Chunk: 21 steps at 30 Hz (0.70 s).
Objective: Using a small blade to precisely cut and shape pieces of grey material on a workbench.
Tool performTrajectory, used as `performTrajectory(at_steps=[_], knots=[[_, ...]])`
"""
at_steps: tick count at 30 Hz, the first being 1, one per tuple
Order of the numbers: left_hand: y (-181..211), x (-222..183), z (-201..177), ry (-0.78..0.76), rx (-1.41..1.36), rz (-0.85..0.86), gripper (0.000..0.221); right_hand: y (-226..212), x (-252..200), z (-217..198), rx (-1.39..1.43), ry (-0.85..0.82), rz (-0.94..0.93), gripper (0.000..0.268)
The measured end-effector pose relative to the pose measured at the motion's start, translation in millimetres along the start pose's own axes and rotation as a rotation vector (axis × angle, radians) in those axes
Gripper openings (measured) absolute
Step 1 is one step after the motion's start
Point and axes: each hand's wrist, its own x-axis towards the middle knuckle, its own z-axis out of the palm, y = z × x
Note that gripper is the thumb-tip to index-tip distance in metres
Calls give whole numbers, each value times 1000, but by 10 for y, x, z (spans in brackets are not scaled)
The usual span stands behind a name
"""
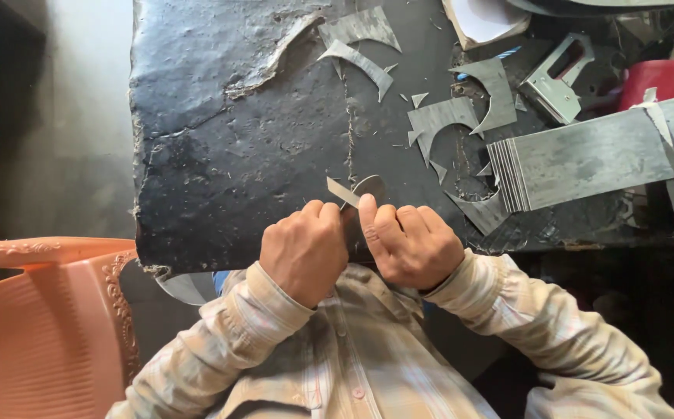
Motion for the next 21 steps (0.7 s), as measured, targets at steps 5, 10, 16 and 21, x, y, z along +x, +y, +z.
performTrajectory(at_steps=[5,10,16,21], knots=[[17,-48,4,36,1,37,15,49,20,13,-58,-23,-68,31],[38,-72,3,12,-3,72,10,83,71,-20,-193,-67,-147,24],[84,-69,0,-72,-34,36,26,74,24,-41,-165,-101,-135,20],[183,-163,-330,103,-92,130,25,166,-222,189,-246,-669,152,10]])
